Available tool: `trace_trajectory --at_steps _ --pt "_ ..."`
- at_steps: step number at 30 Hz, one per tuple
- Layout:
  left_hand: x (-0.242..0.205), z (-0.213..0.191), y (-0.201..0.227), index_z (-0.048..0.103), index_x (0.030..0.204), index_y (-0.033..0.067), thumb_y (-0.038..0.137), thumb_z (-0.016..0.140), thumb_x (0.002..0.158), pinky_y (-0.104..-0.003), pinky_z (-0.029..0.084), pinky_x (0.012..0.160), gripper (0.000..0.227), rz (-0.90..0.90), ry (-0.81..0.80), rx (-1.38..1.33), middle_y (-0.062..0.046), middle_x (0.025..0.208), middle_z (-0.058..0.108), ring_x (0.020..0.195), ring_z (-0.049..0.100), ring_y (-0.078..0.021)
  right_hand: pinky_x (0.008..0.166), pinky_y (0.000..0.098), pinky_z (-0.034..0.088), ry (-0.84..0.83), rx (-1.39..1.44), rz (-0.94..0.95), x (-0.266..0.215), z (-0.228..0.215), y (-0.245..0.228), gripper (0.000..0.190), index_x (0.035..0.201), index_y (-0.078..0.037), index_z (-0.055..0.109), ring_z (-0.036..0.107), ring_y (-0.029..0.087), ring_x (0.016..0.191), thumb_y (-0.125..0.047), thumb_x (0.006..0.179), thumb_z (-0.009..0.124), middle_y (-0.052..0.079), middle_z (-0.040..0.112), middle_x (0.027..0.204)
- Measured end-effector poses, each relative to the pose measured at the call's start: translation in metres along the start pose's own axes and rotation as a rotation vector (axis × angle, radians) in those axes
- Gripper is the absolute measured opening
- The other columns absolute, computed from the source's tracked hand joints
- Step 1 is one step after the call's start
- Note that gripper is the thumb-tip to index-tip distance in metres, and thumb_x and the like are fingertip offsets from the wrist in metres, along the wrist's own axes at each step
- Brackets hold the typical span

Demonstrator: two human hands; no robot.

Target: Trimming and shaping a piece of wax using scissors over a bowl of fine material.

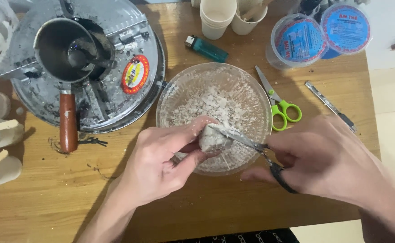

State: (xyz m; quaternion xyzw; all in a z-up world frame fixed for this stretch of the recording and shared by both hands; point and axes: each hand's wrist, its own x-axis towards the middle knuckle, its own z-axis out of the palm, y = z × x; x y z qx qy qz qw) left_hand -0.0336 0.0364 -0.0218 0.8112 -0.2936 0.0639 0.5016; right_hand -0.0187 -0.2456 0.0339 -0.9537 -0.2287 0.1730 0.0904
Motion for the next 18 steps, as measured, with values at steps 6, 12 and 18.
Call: trace_trajectory --at_steps 6,12,18 --pt "-0.001 -0.001 0.0 0.063 0.13 -0.0003 0.01 0.074 0.089 -0.032 0.059 0.066 0.044 -0.064 -0.008 -0.001 -0.012 0.1 0.08 0.071 0.076 -0.0205 0.044 0.0355 0.023 0.176 0.221 -0.177 0.004 -0.004 -0.006 0.068 0.051 -0.012 0.042 0.026 0.017 0.043 -0.051 0.075 0.091 0.001 0.03 0.043" --pt "0.004 -0.007 0.014 0.07 0.121 0.0068 0.009 0.081 0.085 -0.018 0.055 0.071 0.038 -0.168 0.114 -0.099 0.003 0.076 0.066 0.07 0.067 -0.0025 0.046 0.0312 0.034 0.224 0.221 0.02 -0.006 -0.002 0.001 0.058 0.053 -0.018 0.051 0.035 0.017 0.046 -0.051 0.063 0.098 -0.006 0.049 0.044" --pt "0.011 -0.01 0.024 0.073 0.113 0.0049 0.013 0.086 0.076 -0.021 0.062 0.066 0.04 -0.119 0.306 0.139 -0.002 0.085 0.081 0.067 0.075 -0.0054 0.041 0.0418 0.042 0.306 -0.271 -0.005 -0.011 -0.011 0.007 0.06 0.07 -0.018 0.051 0.057 0.022 0.048 -0.071 0.083 0.076 -0.005 0.053 0.06"
